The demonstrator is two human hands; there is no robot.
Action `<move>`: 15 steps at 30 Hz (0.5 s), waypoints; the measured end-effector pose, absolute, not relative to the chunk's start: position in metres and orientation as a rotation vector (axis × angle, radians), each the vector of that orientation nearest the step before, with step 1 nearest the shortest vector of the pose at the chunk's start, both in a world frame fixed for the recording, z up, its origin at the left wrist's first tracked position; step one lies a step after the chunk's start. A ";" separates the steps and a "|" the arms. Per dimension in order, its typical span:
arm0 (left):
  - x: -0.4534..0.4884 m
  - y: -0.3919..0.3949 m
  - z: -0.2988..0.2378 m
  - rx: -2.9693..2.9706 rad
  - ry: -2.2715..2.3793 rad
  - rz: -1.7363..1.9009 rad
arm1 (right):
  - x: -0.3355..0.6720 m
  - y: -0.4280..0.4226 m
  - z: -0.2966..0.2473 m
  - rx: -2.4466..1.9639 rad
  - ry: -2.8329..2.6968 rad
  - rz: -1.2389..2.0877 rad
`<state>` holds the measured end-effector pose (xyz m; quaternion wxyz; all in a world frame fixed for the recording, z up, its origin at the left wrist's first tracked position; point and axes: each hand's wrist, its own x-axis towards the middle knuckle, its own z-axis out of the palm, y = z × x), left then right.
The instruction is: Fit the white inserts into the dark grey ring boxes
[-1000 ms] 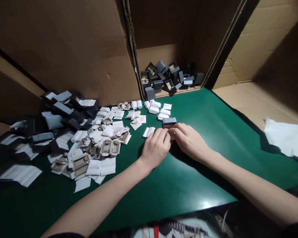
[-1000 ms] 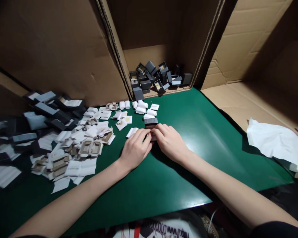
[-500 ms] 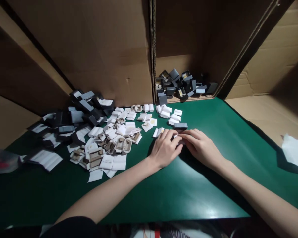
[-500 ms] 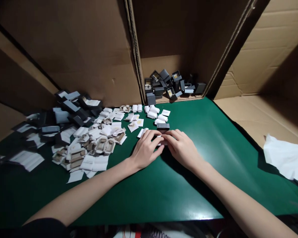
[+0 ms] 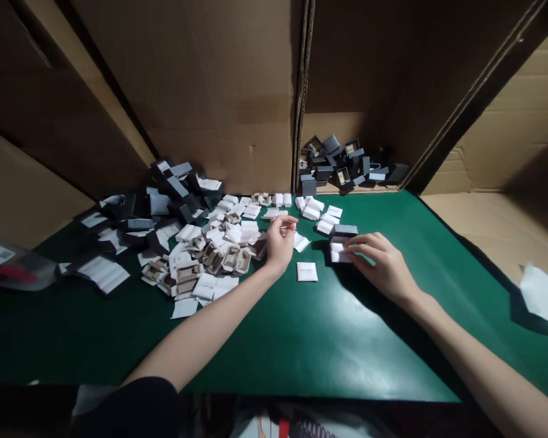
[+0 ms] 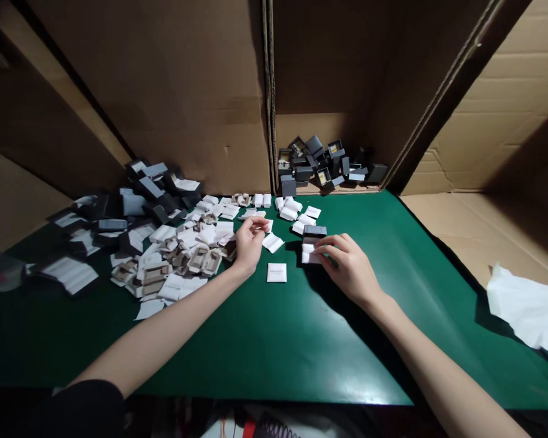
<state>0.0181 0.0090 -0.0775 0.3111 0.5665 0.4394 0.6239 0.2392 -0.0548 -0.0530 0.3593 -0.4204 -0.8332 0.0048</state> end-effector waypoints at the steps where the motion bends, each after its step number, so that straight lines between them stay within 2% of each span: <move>1: 0.017 0.009 -0.076 1.523 1.172 1.649 | 0.239 -0.055 -0.052 -1.075 -2.140 0.019; 8: 0.022 -0.005 -0.065 1.948 1.122 1.402 | 0.234 -0.060 -0.049 -0.989 -2.096 0.030; 15: 0.024 -0.009 -0.063 2.250 0.995 1.200 | 0.191 -0.082 -0.059 -0.858 -2.472 0.152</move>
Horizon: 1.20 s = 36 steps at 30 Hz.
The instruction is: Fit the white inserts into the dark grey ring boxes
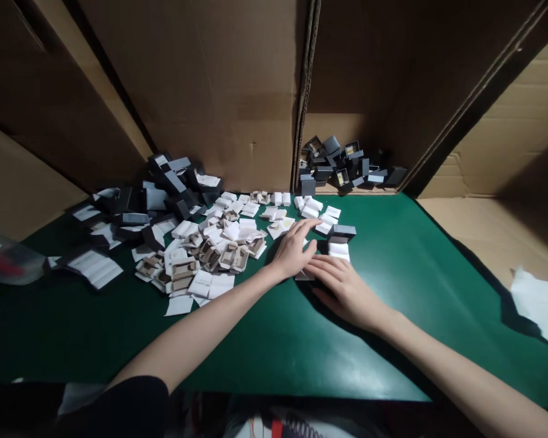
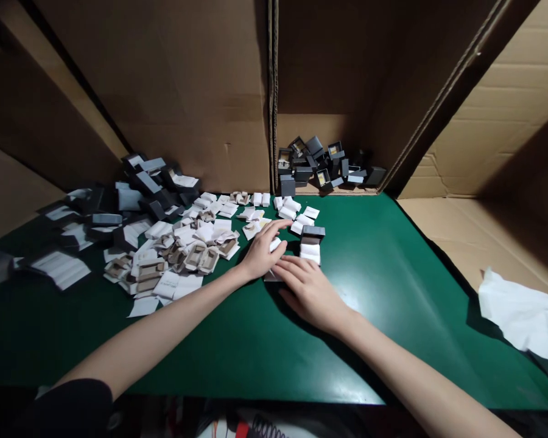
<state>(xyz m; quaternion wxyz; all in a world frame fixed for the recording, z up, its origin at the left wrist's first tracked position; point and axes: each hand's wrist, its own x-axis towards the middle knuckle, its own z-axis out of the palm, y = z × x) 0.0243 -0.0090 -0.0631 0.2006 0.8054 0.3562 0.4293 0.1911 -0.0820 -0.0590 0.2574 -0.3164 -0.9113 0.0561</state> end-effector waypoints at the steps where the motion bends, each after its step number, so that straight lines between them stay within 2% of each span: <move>1: 0.024 -0.011 -0.062 2.291 0.967 1.177 | 0.187 -0.085 -0.060 -0.868 -2.501 0.152; 5: 0.026 -0.018 -0.057 2.427 0.914 1.121 | 0.184 -0.089 -0.058 -0.855 -2.556 0.219; 11: 0.027 -0.020 -0.057 2.541 0.819 0.895 | 0.196 -0.089 -0.057 -0.801 -2.474 0.500; 16: 0.029 -0.017 -0.059 2.537 0.902 0.746 | 0.196 -0.089 -0.055 -0.913 -2.414 0.510; 22: 0.029 -0.018 -0.057 2.478 0.925 0.778 | 0.199 -0.086 -0.053 -0.963 -2.381 0.476; 31: 0.029 -0.021 -0.057 2.486 0.996 0.789 | 0.208 -0.085 -0.044 -1.096 -2.312 0.594; 36: 0.028 -0.020 -0.057 2.483 0.977 0.851 | 0.210 -0.084 -0.045 -1.175 -2.152 0.847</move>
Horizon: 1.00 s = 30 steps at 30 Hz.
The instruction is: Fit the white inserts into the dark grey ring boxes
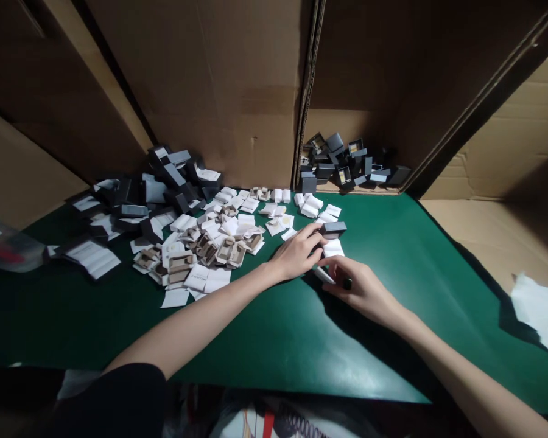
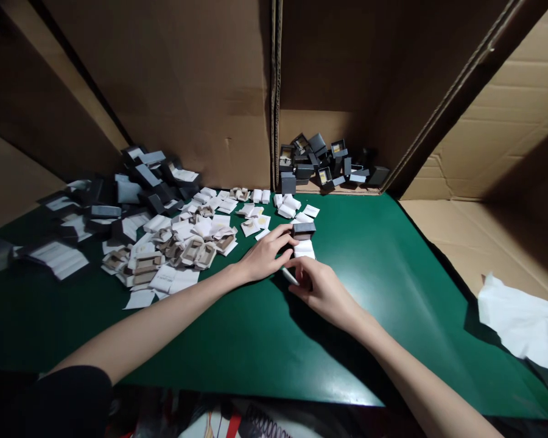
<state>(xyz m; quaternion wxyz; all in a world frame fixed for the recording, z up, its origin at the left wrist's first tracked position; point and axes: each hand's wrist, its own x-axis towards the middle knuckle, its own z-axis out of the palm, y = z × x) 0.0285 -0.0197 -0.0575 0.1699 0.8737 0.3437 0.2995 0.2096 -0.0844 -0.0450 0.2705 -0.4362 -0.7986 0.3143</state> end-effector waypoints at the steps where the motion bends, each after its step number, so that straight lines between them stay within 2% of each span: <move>1: 0.028 -0.019 -0.058 2.478 0.983 0.852 | 0.211 -0.083 -0.046 -1.180 -2.098 0.936; 4: 0.028 -0.017 -0.059 2.455 0.989 0.832 | 0.214 -0.078 -0.044 -1.141 -1.898 1.218; 7: 0.028 -0.017 -0.059 2.462 0.989 0.800 | 0.218 -0.073 -0.037 -1.162 -1.698 1.307; 13: 0.028 -0.020 -0.056 2.520 1.048 0.760 | 0.230 -0.065 -0.036 -1.211 -1.508 0.905; 18: 0.033 -0.026 -0.056 2.652 1.142 0.656 | 0.240 -0.060 -0.041 -1.291 -1.655 0.495; 30: 0.035 -0.025 -0.057 2.720 1.116 0.620 | 0.236 -0.057 -0.047 -1.223 -1.665 0.399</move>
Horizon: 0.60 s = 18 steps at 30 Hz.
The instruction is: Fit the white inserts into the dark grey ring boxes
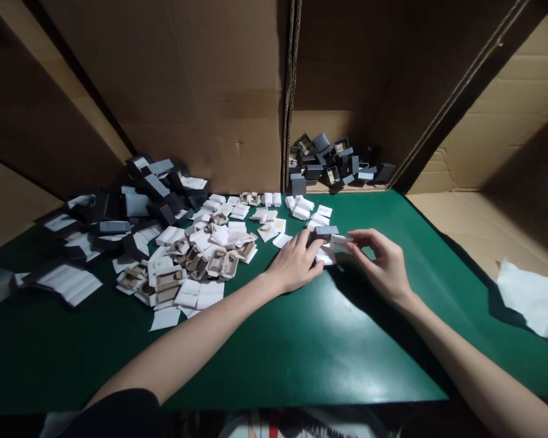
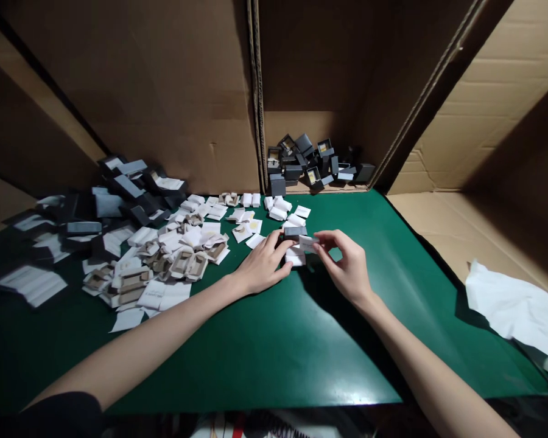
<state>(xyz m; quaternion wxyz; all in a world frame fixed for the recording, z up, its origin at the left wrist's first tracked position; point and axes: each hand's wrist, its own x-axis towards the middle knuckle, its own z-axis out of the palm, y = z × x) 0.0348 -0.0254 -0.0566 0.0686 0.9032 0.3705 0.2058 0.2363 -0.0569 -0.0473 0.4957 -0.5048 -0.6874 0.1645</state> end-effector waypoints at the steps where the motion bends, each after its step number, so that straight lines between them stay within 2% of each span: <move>1: 0.034 -0.025 -0.057 2.723 1.078 0.627 | 0.236 -0.057 -0.048 -1.214 -1.673 0.398; 6: 0.032 -0.024 -0.061 2.631 0.909 0.696 | 0.235 -0.055 -0.049 -1.183 -1.713 0.399; 11: 0.031 -0.021 -0.063 2.466 0.952 0.746 | 0.232 -0.052 -0.054 -1.232 -1.656 0.411; 18: 0.029 -0.023 -0.055 2.422 0.954 0.724 | 0.230 -0.048 -0.060 -1.276 -1.539 0.680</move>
